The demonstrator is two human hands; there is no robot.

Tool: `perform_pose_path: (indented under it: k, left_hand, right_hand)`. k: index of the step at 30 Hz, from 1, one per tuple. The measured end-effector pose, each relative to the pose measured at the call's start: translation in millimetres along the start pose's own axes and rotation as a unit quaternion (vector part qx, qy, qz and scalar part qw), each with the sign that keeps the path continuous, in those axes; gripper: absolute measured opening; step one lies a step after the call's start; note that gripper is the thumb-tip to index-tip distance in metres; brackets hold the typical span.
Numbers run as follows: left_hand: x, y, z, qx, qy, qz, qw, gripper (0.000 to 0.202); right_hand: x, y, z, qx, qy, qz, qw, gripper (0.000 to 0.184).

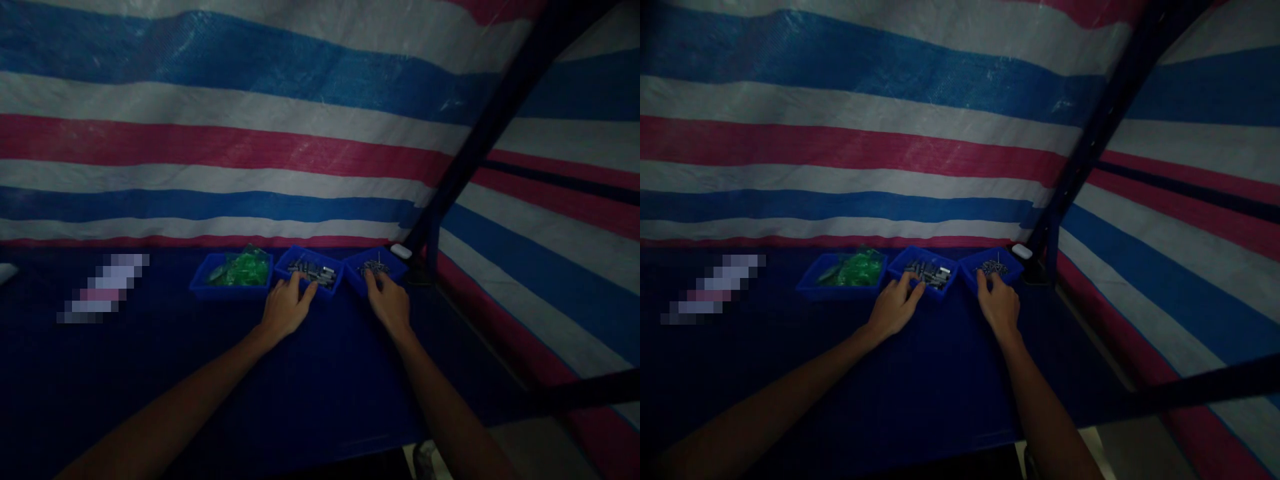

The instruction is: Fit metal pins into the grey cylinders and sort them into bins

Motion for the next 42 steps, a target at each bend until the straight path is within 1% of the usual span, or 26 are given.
perform_pose_path:
  k: [2, 4, 6, 8, 9, 11, 12, 14, 15, 16, 19, 21, 24, 26, 28, 30, 34, 37, 40, 42]
  left_hand:
    - [-3, -2.8, 0, -0.01, -0.003, -0.004, 1.0, 0.034]
    - [-3, -3.3, 1, -0.033, -0.004, -0.007, 0.999, 0.033]
    - [-1, -2.2, 3, -0.07, -0.005, -0.001, 0.998, 0.034]
    - [0, -0.7, 6, -0.12, -0.012, 0.015, 0.993, 0.036]
    - [-1, -0.3, 7, -0.142, -0.014, 0.024, 0.99, 0.036]
    - [-6, -1.0, 5, -0.16, -0.008, 0.036, 0.986, 0.038]
    - [-9, -1.7, 3, -0.154, 0.001, 0.039, 0.987, 0.043]
    - [-17, -1.7, -2, -0.124, 0.019, 0.047, 0.991, 0.056]
    - [-20, -1.2, -3, -0.107, 0.02, 0.051, 0.993, 0.06]
    - [-22, -0.7, -3, -0.092, 0.017, 0.052, 0.994, 0.06]
    - [-23, -2.3, 0, -0.076, 0.011, 0.046, 0.996, 0.039]
    - [-21, -5.2, 0, -0.088, 0.031, 0.046, 0.995, 0.031]
    - [-18, -14.3, -4, -0.129, 0.068, 0.029, 0.989, 0.022]
    - [-17, -23.1, -5, -0.168, 0.081, -0.005, 0.982, 0.014]
    - [-17, -31.6, -6, -0.197, 0.084, -0.041, 0.976, 0.009]
    - [-19, -38.0, -8, -0.196, 0.089, -0.061, 0.975, 0.009]
    - [-25, -46.3, -19, -0.148, 0.111, -0.062, 0.981, 0.01]
    - [-30, -52.9, -29, -0.106, 0.134, -0.071, 0.983, 0.009]
    - [-32, -55.0, -41, -0.067, 0.155, -0.058, 0.984, 0.01]
    - [-32, -54.2, -48, -0.052, 0.162, -0.039, 0.985, 0.011]
  right_hand:
    - [1, -2, -12, -0.026, 0.026, 0.01, 0.999, 0.048]
    - [1, -4, -17, -0.029, 0.03, 0.004, 0.999, 0.042]
    - [2, -5, -18, -0.005, 0.019, -0.018, 1.0, 0.036]
    - [4, -4, -20, 0.048, 0.019, -0.048, 0.998, 0.029]
    - [4, -2, -23, 0.084, 0.031, -0.06, 0.994, 0.031]
    - [6, 5, -32, 0.162, 0.066, -0.065, 0.982, 0.049]
    - [7, 9, -34, 0.199, 0.075, -0.065, 0.975, 0.055]
    - [9, 14, -37, 0.255, 0.088, -0.068, 0.961, 0.059]
    - [9, 14, -37, 0.276, 0.093, -0.073, 0.954, 0.058]
    - [10, 13, -37, 0.292, 0.097, -0.08, 0.948, 0.056]
    - [12, 5, -31, 0.327, 0.092, -0.11, 0.934, 0.046]
    - [13, -1, -26, 0.345, 0.078, -0.124, 0.927, 0.038]
    - [13, 0, -20, 0.371, 0.057, -0.1, 0.922, 0.033]
    - [12, 2, -16, 0.382, 0.034, -0.069, 0.921, 0.033]
    - [10, 2, -11, 0.38, 0.008, -0.048, 0.924, 0.033]
    - [7, -1, -9, 0.37, -0.007, -0.05, 0.928, 0.034]
    - [-3, -16, -8, 0.318, 0.013, -0.105, 0.942, 0.037]
    - [-16, -31, -3, 0.259, 0.01, -0.154, 0.954, 0.032]
    - [-29, -47, 9, 0.193, -0.044, -0.196, 0.96, 0.025]
    - [-35, -54, 19, 0.164, -0.092, -0.215, 0.958, 0.024]
Point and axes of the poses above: each hand's wrist, its own x-axis towards the middle knuckle, its own y-axis out of the palm, z = x × y, the point moved 7 cm from there along x, towards the middle knuckle, and after that the axes turned 12 degrees about -x, right-handed, at the moved point
